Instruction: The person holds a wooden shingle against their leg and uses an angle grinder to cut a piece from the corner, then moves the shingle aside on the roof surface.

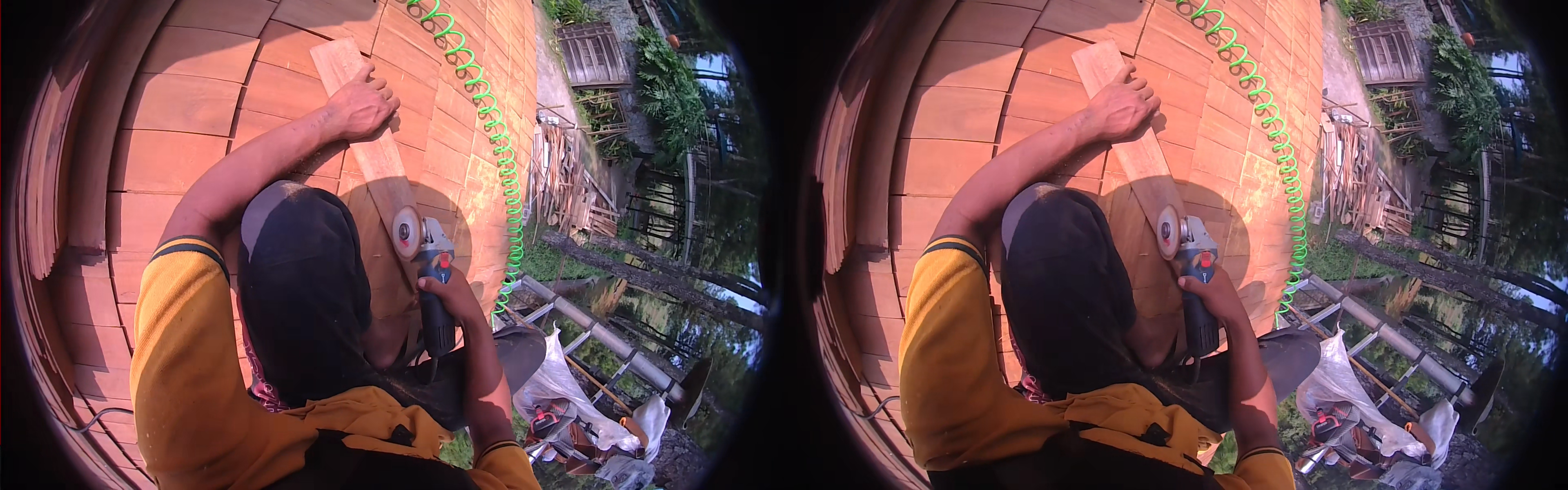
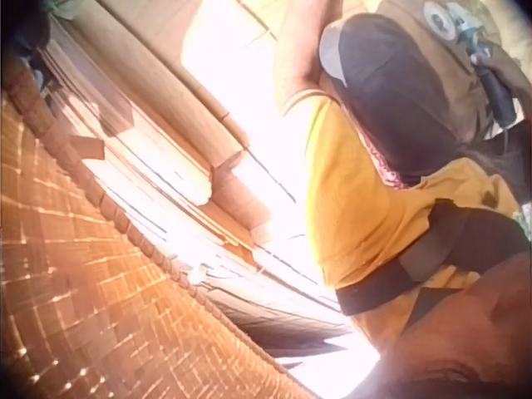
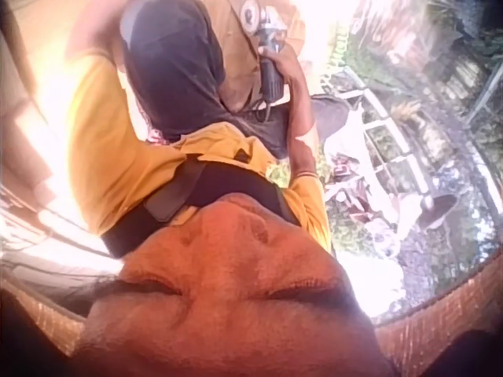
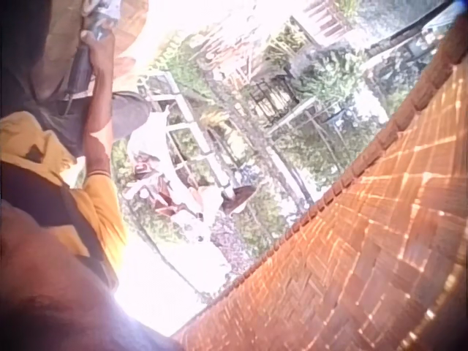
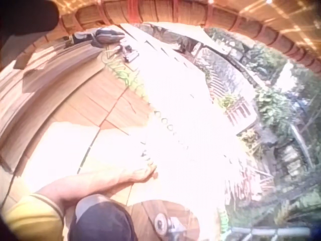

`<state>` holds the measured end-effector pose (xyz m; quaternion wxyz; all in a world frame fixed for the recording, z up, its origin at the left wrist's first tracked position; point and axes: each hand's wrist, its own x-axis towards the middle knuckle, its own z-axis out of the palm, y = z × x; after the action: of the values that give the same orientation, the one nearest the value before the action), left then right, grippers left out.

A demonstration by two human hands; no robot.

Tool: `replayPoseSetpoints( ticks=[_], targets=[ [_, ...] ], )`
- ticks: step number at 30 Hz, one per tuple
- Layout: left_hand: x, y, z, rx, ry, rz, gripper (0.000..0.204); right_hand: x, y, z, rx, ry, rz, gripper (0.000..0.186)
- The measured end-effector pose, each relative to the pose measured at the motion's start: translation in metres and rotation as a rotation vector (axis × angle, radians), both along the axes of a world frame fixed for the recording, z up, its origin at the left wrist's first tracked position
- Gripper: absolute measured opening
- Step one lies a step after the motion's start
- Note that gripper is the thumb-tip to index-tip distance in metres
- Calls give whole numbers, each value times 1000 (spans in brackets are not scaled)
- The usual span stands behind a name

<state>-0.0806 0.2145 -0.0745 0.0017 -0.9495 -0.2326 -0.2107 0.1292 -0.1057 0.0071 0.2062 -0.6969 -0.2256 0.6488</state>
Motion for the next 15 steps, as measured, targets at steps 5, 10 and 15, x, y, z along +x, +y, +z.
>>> replayPoseSetpoints(
  ticks=[5, 10, 15],
  targets=[
    [-1, 0, 3, -76, 39, -18, 19, -7, 7, -3, -6, 20, -15, 38],
    [-2, 1, 0, -75, 17, -32, 19, -7, 10, -4, -18, 3, 13, 38],
    [-2, 1, 1, -68, 11, -40, 19, -12, 11, 0, -26, 8, 6, 37]
  ],
)
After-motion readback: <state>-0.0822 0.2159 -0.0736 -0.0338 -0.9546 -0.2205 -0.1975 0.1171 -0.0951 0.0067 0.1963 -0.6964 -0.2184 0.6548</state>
